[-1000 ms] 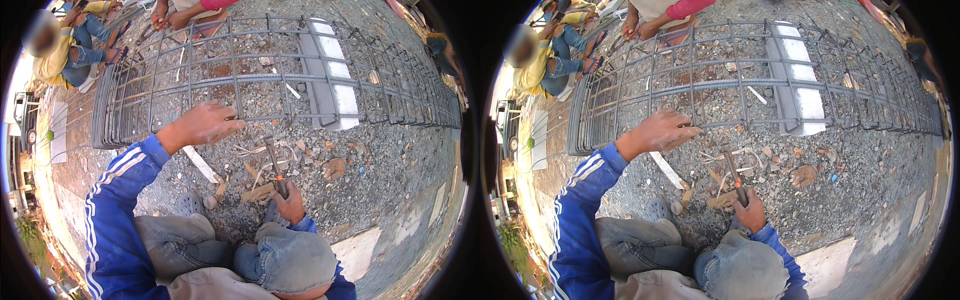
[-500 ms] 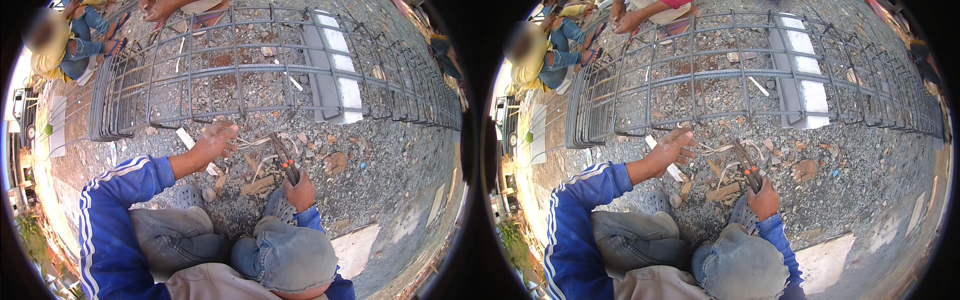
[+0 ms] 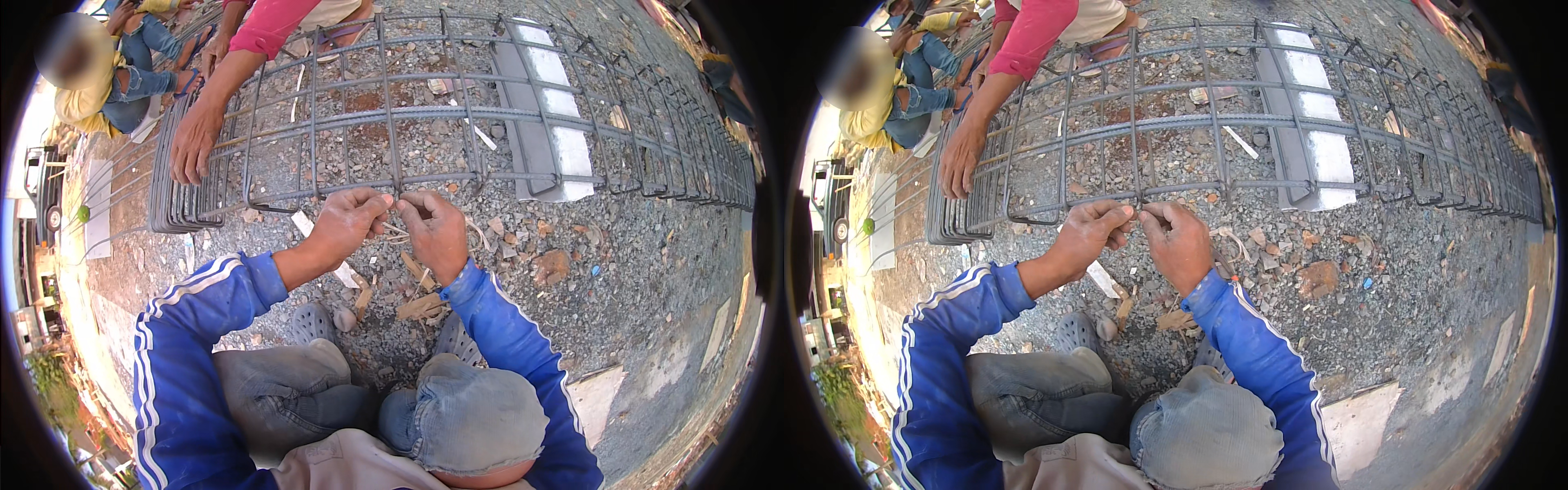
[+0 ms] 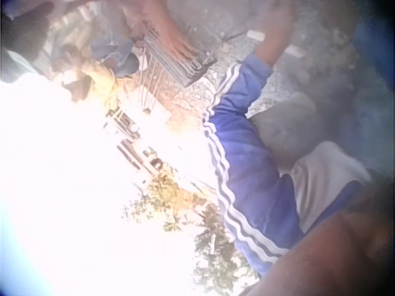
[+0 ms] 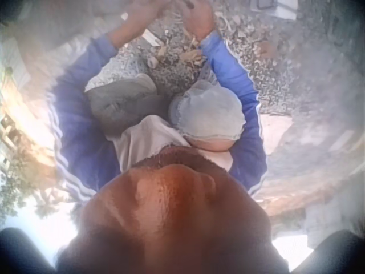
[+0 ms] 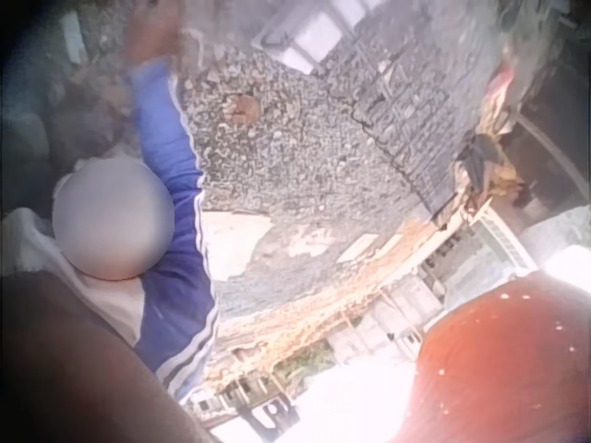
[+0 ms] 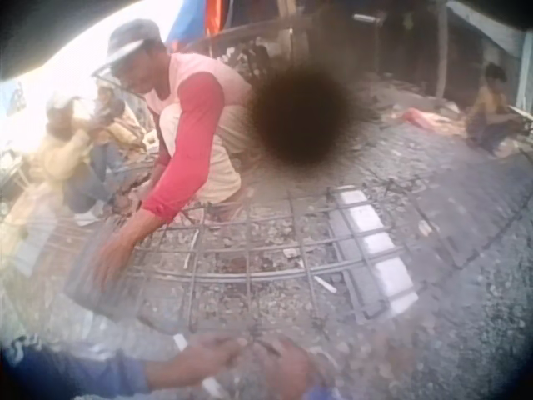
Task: The person ties together metal rebar components using wire and pliers to assemble a structural reinforcement cage.
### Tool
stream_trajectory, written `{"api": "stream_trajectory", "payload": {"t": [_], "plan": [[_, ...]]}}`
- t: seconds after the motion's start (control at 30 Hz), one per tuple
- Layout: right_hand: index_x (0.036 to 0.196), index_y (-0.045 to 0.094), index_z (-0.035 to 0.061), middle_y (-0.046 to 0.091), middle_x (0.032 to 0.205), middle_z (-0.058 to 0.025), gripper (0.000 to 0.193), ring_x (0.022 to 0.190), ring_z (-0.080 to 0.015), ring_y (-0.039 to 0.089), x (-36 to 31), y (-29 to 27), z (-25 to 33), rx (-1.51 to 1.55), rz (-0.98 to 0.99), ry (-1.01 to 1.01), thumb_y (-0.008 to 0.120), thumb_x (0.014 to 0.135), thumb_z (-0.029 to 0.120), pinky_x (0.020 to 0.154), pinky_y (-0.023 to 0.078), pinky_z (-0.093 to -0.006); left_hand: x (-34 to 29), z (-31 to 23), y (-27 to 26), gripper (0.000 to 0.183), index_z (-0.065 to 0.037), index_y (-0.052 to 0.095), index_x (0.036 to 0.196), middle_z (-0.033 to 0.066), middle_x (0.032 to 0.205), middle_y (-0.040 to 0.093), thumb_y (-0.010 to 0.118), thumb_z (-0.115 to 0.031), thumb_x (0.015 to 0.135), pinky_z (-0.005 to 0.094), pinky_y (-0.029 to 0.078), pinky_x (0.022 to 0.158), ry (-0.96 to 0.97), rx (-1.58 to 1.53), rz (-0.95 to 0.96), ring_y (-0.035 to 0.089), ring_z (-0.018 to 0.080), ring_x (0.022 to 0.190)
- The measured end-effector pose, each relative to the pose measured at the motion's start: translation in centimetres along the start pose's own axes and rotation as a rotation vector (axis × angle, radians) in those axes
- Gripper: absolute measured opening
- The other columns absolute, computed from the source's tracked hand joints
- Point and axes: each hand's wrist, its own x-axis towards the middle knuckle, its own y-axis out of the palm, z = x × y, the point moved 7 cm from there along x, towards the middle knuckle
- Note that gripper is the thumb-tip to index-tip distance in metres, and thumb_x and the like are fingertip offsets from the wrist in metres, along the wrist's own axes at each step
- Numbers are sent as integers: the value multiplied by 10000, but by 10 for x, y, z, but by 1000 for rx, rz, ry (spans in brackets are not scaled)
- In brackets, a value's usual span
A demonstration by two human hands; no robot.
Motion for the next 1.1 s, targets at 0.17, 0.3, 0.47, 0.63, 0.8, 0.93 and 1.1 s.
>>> {"api": "stream_trajectory", "payload": {"t": [0.17,0.3,0.47,0.63,0.8,0.93,1.1], "plan": [[1028,701,-13,657,835,-99,199,715,-150,609,-8,11,-14,244,-41,122,660,876,108,639,482,-290,0,5,1,263,-54,657,896,-3,712,595,675,-316,919,247,505,582,23,-81,8,589,98,637],[1131,678,-23,616,862,-75,288,766,-126,564,-16,12,-20,375,48,200,640,862,69,676,460,-274,-4,28,3,314,-63,657,925,5,729,606,672,-376,915,255,531,555,-173,-195,-92,608,100,654],[1183,658,-20,604,907,-95,326,818,-167,573,-19,10,-22,393,117,125,619,873,75,724,462,-298,2,10,24,362,-60,648,967,16,782,628,664,-417,912,248,536,526,-156,-276,57,646,108,661],[1286,571,-9,593,946,-146,421,889,-265,574,-38,-28,-7,73,98,78,619,894,137,812,462,-369,-2,7,21,341,-58,642,893,11,709,617,677,-398,906,252,520,472,-202,-180,-68,628,115,571],[1344,503,50,562,1187,-198,620,1081,-377,556,-107,-76,-81,-677,64,150,717,790,228,932,437,-457,0,0,9,350,-70,570,750,-9,594,529,728,-358,870,236,470,426,-85,3,-129,554,96,465],[1370,475,93,541,1216,-207,711,1112,-371,556,-150,-98,-120,-925,107,277,751,733,244,940,438,-478,3,-11,17,390,-58,529,706,-13,592,483,747,-344,859,226,422,398,-8,130,-233,517,73,463],[1341,486,115,573,1133,-179,727,1069,-362,581,-144,-92,-135,-833,210,317,783,695,268,893,461,-496,-8,-5,19,405,-12,564,913,6,694,525,670,-402,909,235,461,500,102,135,-38,552,74,569]]}}
